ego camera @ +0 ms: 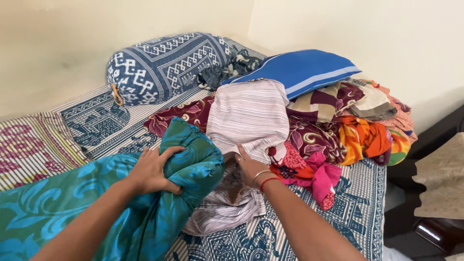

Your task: The person folds a teal pillowcase, places a pillow inside, and smooths the bedsheet. They then arrange a patterned pillow and a blue pillow on the bed.

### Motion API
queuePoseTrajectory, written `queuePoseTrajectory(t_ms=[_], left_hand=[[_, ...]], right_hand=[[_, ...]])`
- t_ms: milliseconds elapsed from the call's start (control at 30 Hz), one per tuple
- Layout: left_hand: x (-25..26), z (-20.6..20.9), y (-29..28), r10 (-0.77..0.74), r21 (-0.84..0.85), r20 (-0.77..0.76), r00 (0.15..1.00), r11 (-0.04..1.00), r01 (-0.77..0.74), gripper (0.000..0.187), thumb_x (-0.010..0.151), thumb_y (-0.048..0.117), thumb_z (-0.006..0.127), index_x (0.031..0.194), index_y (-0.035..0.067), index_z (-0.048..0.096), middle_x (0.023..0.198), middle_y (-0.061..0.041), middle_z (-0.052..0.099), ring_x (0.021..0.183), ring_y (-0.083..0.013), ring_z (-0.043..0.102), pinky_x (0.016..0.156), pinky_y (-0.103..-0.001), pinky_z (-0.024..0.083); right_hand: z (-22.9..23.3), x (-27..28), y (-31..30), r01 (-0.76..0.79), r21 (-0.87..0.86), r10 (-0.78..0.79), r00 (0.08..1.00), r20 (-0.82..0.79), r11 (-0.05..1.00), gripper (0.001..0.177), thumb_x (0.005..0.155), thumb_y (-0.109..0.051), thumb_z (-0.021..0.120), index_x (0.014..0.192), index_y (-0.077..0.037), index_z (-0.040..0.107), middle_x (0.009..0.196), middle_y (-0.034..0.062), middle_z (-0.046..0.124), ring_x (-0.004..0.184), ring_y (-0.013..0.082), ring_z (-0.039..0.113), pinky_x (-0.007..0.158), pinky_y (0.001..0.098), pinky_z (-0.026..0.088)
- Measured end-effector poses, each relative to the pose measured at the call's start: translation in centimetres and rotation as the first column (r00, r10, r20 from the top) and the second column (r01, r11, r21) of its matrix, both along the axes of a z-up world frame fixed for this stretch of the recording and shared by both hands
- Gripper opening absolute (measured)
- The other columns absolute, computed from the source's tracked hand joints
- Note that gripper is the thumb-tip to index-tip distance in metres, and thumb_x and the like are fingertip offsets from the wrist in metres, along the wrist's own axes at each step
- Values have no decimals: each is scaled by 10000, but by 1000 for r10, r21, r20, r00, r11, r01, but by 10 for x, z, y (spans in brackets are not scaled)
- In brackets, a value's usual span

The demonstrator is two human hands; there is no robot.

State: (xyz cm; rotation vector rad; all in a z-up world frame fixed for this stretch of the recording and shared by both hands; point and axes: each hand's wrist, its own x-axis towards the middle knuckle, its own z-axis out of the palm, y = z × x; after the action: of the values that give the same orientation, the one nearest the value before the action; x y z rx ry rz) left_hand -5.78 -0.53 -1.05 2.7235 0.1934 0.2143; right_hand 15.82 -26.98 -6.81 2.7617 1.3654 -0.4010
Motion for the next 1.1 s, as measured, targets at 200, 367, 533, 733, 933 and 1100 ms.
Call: queuePoseTrajectory(t_ms=[200, 367, 533, 733, 933, 1100], left_hand=[[-15, 14, -20, -140, 49, -42, 989, 989, 142, 1217, 409, 580, 917, 1503, 342, 442, 1092, -166, 590, 1075, -362, 548, 1010, -446, 386], [-20, 8, -40, -287, 38, -82, 954, 956, 291, 1184, 432, 576, 905, 1476, 311, 415, 1146, -163, 579, 1124, -375, 538, 1005, -462, 384], [-13, 8, -49, -354, 50, -105, 929, 931, 361, 1180, 442, 557, 903, 1489, 320, 413, 1201, -160, 568, 1173, -389, 524, 1029, -493, 352], [-1, 10, -53, -228, 62, -298, 927, 964, 258, 1196, 441, 573, 858, 1526, 388, 388, 1202, -175, 585, 1215, -378, 536, 1081, -469, 364], [13, 10, -48, -167, 78, -219, 961, 979, 187, 1251, 403, 568, 910, 1515, 381, 368, 1279, -184, 557, 1252, -400, 508, 1078, -519, 346], [26, 19, -38, -9, 89, -168, 986, 996, 24, 1252, 406, 593, 909, 1523, 407, 377, 1250, -202, 566, 1231, -415, 522, 1089, -511, 368]], right_hand=[[29, -9, 11, 38, -124, -23, 992, 125, 992, 1004, 811, -117, 745, 1628, -239, 173, 1725, 60, -118, 1202, 355, 645, 928, 496, 557], [51, -15, 21, 78, -104, -65, 990, 123, 991, 1142, 783, -90, 774, 1651, -220, 43, 1732, 20, -142, 1175, 351, 665, 901, 489, 573], [73, -20, 23, 21, 14, -24, 979, 201, 1000, 1129, 774, -94, 786, 1632, -174, 56, 1738, 35, -141, 1111, 340, 695, 871, 522, 563], [88, -36, 19, -64, 36, 55, 979, 194, 997, 1104, 753, -45, 773, 1621, -206, 110, 1725, 23, -117, 1083, 365, 682, 856, 527, 564], [80, -47, 15, -147, -64, 159, 948, 275, 987, 1114, 763, 7, 737, 1646, -243, 105, 1743, 33, -104, 1082, 348, 699, 847, 525, 576], [72, -54, 1, -146, -67, 154, 979, 136, 987, 1272, 697, -23, 775, 1625, -221, -71, 1721, 88, 12, 1198, 364, 633, 946, 494, 536]])
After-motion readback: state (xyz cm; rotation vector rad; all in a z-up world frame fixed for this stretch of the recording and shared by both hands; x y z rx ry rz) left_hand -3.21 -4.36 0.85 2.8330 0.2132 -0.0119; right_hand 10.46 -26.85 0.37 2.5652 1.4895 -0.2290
